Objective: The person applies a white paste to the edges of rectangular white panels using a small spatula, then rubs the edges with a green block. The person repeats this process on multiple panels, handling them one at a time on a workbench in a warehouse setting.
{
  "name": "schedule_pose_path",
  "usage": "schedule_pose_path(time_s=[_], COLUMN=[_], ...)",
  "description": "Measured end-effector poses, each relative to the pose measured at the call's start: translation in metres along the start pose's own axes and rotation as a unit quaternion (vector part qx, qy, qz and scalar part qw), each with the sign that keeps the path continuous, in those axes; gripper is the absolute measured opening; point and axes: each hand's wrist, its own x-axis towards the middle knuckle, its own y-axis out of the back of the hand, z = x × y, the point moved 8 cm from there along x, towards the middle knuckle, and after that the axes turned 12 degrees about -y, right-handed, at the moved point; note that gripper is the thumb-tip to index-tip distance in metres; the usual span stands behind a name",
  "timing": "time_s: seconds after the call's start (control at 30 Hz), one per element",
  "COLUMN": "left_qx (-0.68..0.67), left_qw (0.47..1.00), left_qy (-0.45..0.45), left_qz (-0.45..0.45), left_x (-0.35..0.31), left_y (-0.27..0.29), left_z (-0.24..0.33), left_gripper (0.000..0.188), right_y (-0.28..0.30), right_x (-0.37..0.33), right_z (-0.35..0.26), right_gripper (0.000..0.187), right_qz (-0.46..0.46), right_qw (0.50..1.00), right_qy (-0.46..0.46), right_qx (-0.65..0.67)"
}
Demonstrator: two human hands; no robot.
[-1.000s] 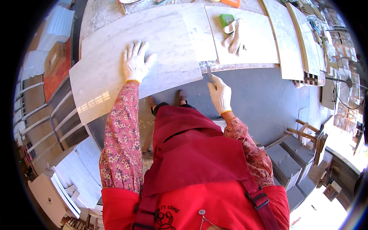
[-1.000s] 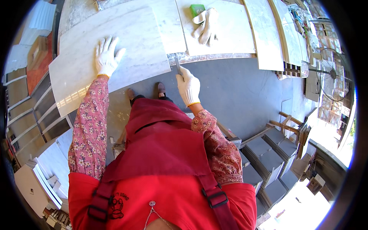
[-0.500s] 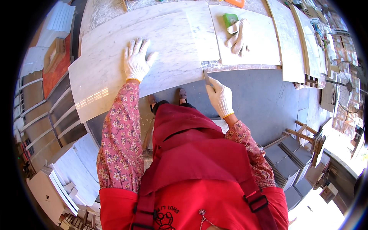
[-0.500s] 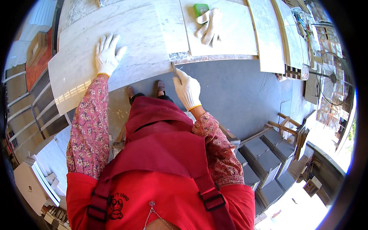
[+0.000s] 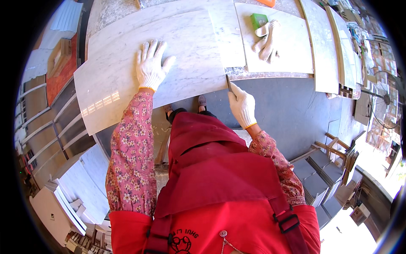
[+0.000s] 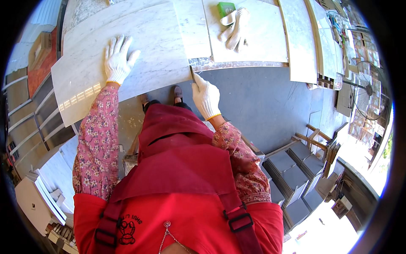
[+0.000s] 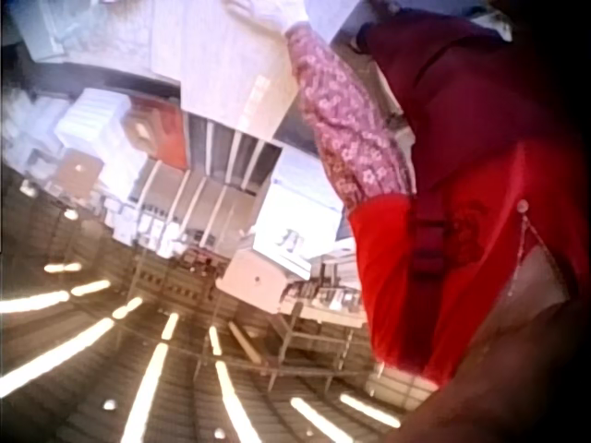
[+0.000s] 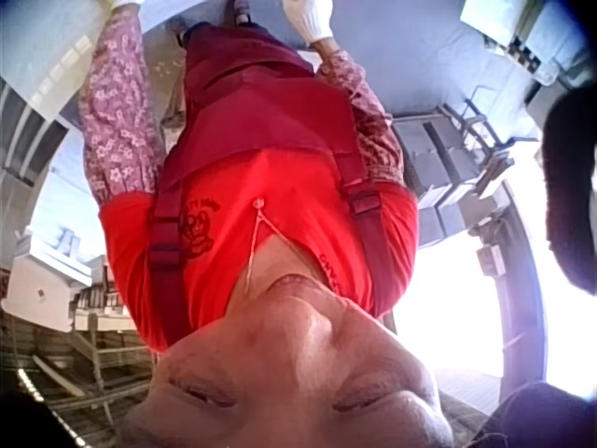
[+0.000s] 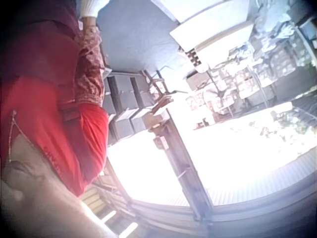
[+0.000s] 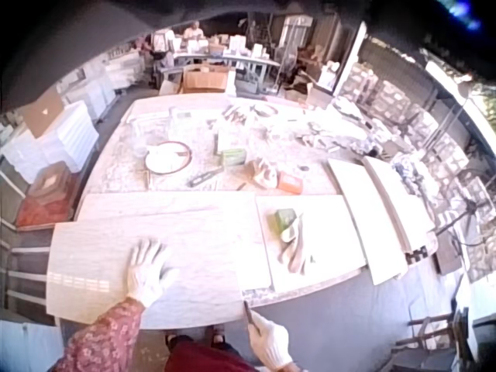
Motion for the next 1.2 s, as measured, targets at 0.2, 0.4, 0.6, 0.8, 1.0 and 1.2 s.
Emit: schedule_pose_path(time_s=[0.2, 0.4, 0.6, 0.8, 1.0, 1.2], left_qx=[-0.003, 0.006, -0.006, -0.007, -0.013, 0.009], left_qw=[1.000, 0.998, 0.997, 0.997, 0.998, 1.000], left_qy=[0.005, 0.015, 0.025, 0.023, 0.018, 0.003], left_qz=[-0.008, -0.067, -0.078, -0.070, -0.055, -0.016], left_x=[-0.001, 0.001, 0.001, 0.001, 0.000, 0.000], left_y=[0.001, -0.006, -0.006, -0.007, -0.007, -0.003], left_z=[0.000, -0.002, -0.002, -0.004, -0.004, -0.002], left_gripper=[0.061, 0.064, 0.064, 0.065, 0.065, 0.062], right_y=[-0.008, -0.027, 0.012, 0.006, 0.010, 0.005], right_x=[0.000, 0.010, 0.004, -0.009, -0.011, -0.011], right_z=[-0.004, 0.010, 0.022, 0.013, 0.010, 0.008], right_gripper=[0.031, 0.035, 0.035, 0.036, 0.033, 0.032], right_qz=[0.068, 0.033, -0.002, 0.013, -0.003, 0.010], right_qw=[0.997, 0.994, 0.993, 0.998, 0.997, 0.999], right_qy=[0.000, -0.012, -0.068, -0.022, -0.038, -0.015], right_qx=[0.037, 0.100, 0.098, 0.055, 0.066, 0.051])
